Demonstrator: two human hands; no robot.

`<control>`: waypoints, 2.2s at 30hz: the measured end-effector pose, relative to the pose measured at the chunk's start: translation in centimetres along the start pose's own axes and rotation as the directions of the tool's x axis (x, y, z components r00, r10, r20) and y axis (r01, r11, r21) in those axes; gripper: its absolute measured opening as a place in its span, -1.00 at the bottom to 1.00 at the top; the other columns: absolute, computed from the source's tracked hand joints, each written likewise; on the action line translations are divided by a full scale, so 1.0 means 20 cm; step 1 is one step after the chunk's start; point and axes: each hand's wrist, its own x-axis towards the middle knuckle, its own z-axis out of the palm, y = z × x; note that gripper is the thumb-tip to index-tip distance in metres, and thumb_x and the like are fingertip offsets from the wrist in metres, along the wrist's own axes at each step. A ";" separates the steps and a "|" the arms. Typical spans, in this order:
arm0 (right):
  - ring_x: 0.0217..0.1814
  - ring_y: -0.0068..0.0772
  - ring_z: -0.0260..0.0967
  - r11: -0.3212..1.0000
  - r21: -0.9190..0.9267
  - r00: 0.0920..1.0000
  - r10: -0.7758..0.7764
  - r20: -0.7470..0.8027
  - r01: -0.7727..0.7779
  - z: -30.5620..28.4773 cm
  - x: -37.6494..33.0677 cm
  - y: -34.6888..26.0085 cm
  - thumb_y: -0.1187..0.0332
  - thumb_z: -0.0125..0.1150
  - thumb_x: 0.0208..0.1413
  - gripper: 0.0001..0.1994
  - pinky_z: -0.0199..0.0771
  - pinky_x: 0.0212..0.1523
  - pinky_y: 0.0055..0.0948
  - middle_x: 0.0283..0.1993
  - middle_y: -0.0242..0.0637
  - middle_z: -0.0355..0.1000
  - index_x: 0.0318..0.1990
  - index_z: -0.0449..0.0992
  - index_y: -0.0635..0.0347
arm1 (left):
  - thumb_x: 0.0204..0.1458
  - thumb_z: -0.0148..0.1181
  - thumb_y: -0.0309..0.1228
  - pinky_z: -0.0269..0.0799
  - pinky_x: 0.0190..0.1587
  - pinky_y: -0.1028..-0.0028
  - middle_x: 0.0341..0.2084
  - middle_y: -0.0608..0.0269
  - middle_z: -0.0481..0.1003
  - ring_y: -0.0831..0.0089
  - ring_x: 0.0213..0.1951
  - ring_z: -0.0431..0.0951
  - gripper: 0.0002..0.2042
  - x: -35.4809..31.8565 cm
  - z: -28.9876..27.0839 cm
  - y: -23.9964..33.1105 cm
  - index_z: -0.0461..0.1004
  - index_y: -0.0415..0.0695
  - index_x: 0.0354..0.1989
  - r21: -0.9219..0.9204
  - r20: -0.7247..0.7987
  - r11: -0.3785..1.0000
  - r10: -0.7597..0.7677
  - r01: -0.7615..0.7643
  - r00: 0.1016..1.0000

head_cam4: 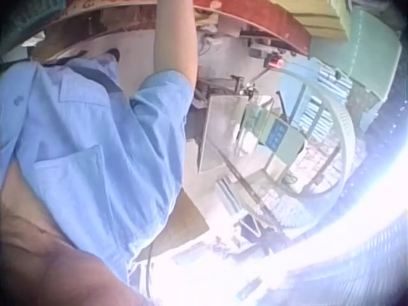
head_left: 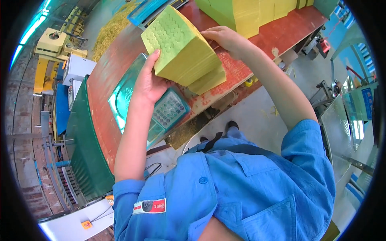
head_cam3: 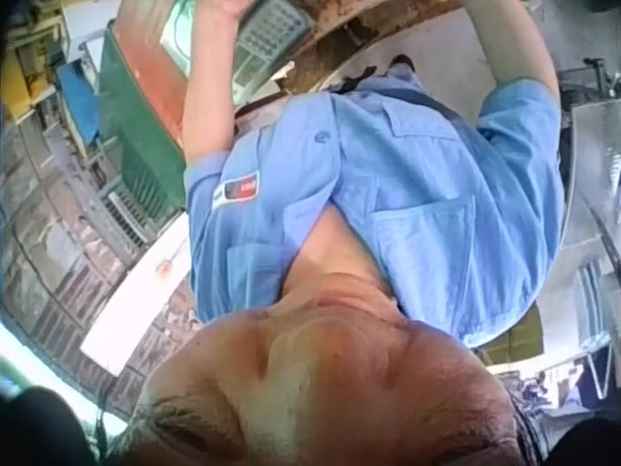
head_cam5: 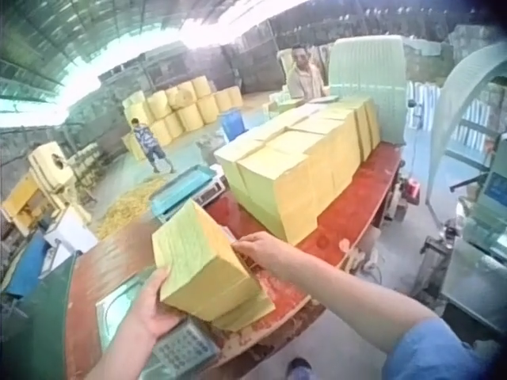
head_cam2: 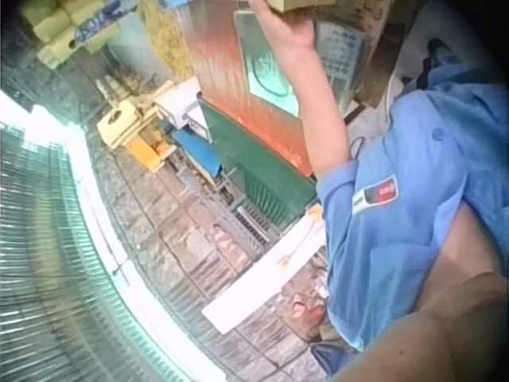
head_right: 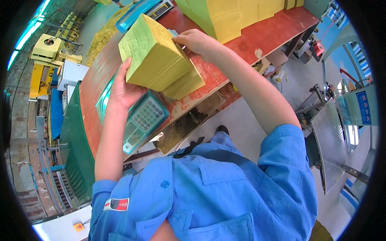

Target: Sort and weigh stacks of yellow textured paper at a workstation.

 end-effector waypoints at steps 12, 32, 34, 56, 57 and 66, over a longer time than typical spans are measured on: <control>-0.26 -0.54 0.45 0.998 -0.031 0.997 0.056 0.045 -0.055 -0.07 0.02 0.12 0.13 0.09 0.26 -0.66 0.49 -0.25 -0.52 -0.22 -0.36 0.53 -0.03 0.56 0.19 | -0.03 0.34 -0.02 0.27 0.08 0.17 0.10 0.14 0.41 0.24 0.10 0.38 -0.31 0.08 0.03 -0.07 0.29 -0.07 0.24 0.043 -0.111 0.999 0.036 -0.031 0.993; -0.17 -0.53 0.43 0.981 0.086 0.980 -0.183 0.079 0.176 0.07 -0.21 -0.06 0.25 0.15 0.21 -0.62 0.48 -0.22 -0.49 -0.11 -0.26 0.51 0.05 0.50 0.38 | 0.05 0.24 -0.06 0.32 0.14 0.20 0.07 0.14 0.46 0.26 0.10 0.44 -0.37 -0.16 -0.04 -0.08 0.29 -0.15 0.24 -0.051 -0.068 0.971 0.229 -0.233 0.971; -0.13 -0.56 0.42 0.967 0.229 0.986 -0.134 0.097 0.109 0.22 -0.27 -0.05 0.27 0.15 0.22 -0.60 0.46 -0.19 -0.52 -0.08 -0.29 0.50 0.09 0.47 0.39 | 0.09 0.19 -0.08 0.34 0.14 0.22 0.07 0.13 0.46 0.28 0.08 0.47 -0.39 -0.29 -0.14 -0.09 0.28 -0.16 0.25 -0.075 -0.053 0.963 0.255 -0.258 0.966; 0.40 -0.23 0.14 0.771 0.538 0.904 -0.426 0.040 0.340 1.13 -0.20 -0.01 -0.08 -0.09 0.26 -0.28 0.19 0.33 -0.21 0.42 -0.19 0.13 0.45 -0.01 0.11 | -0.14 0.17 -0.67 0.39 0.05 0.22 -0.06 -0.06 0.46 0.02 -0.02 0.46 -0.50 -0.53 -0.76 0.22 0.44 -0.19 0.09 0.873 0.321 -0.112 0.864 -0.474 0.388; 0.40 -0.23 0.14 0.775 0.527 0.902 -0.430 0.034 0.350 1.14 -0.21 -0.06 -0.08 -0.09 0.26 -0.28 0.19 0.33 -0.21 0.42 -0.19 0.13 0.45 -0.01 0.11 | -0.03 0.14 -0.65 0.44 -0.02 0.32 -0.15 0.04 0.54 0.18 -0.10 0.55 -0.61 -0.49 -0.80 0.22 0.49 -0.20 0.05 0.851 0.225 0.013 0.894 -0.525 0.388; 0.07 -0.15 0.36 0.274 -0.760 0.672 -0.689 0.272 0.589 1.50 -0.11 -0.30 0.38 0.14 0.13 -0.69 0.28 0.19 -0.24 0.10 -0.20 0.49 0.02 0.56 0.22 | 0.24 0.05 -0.40 0.52 0.04 0.40 -0.07 0.19 0.52 0.44 -0.02 0.53 -0.77 -0.23 -1.02 -0.20 0.41 -0.19 0.02 -0.759 -0.161 0.597 0.214 -0.259 0.963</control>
